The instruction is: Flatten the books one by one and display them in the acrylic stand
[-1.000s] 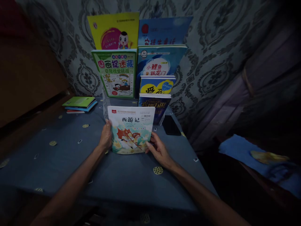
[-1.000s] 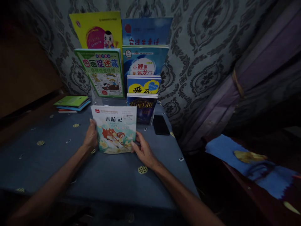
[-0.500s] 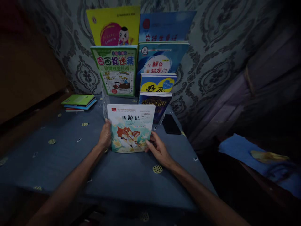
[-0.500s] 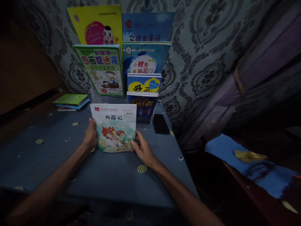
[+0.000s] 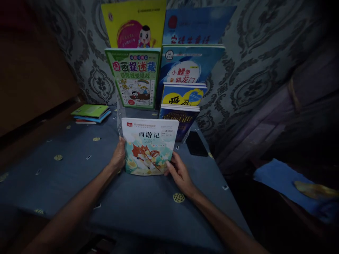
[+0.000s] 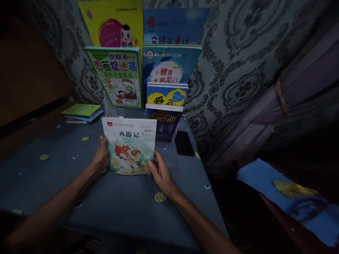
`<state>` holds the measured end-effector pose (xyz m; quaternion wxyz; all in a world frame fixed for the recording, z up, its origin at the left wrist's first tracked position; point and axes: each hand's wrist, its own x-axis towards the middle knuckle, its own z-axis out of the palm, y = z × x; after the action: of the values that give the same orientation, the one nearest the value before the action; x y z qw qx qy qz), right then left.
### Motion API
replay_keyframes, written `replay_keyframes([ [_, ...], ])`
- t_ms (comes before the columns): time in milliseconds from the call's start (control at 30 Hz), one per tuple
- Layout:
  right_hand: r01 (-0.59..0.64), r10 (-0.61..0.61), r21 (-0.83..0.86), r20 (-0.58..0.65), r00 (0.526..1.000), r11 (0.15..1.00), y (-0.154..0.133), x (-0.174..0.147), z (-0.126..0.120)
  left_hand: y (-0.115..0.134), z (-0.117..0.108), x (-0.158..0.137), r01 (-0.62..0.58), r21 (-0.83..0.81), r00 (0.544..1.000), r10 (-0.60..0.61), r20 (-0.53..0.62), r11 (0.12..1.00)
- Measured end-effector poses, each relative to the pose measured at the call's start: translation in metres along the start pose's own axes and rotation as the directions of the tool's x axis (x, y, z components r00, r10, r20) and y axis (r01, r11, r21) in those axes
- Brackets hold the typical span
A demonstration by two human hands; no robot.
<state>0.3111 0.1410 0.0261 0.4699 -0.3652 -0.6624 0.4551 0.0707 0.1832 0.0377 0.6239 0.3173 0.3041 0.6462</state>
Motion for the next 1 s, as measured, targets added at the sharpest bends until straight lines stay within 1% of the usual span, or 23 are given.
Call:
replay_keyframes([
  [67,-0.011,0.011,0.007,-0.022,1.0,1.0,0.0,0.0,0.001,-0.001,0.002,-0.002,0.015,0.007,1.0,-0.015,-0.014,1.0],
  [167,-0.028,0.028,0.001,-0.05,0.998,1.0,-0.001,0.0,0.003,-0.001,0.003,-0.004,0.056,0.001,0.998,-0.056,0.012,0.998],
  [400,-0.033,0.029,-0.055,-0.082,0.996,0.998,0.005,-0.004,0.003,-0.005,-0.004,-0.005,0.12,-0.073,0.992,-0.116,0.057,0.99],
  [533,-0.09,0.086,-0.055,-0.073,0.994,0.994,0.008,-0.007,0.001,-0.005,-0.006,-0.007,0.15,-0.106,0.986,-0.14,0.089,0.983],
  [700,-0.136,0.136,-0.002,-0.068,0.988,0.991,0.012,-0.01,-0.001,-0.003,-0.005,-0.009,0.164,-0.103,0.984,-0.155,0.09,0.981],
  [867,-0.124,0.119,-0.037,-0.108,0.987,0.992,0.016,-0.011,-0.001,-0.005,-0.004,-0.008,0.162,-0.134,0.986,-0.155,0.063,0.978],
  [1000,-0.099,0.096,-0.034,-0.093,0.991,0.994,0.014,-0.01,-0.001,-0.005,-0.007,-0.009,0.186,-0.111,0.982,-0.181,0.056,0.976],
])
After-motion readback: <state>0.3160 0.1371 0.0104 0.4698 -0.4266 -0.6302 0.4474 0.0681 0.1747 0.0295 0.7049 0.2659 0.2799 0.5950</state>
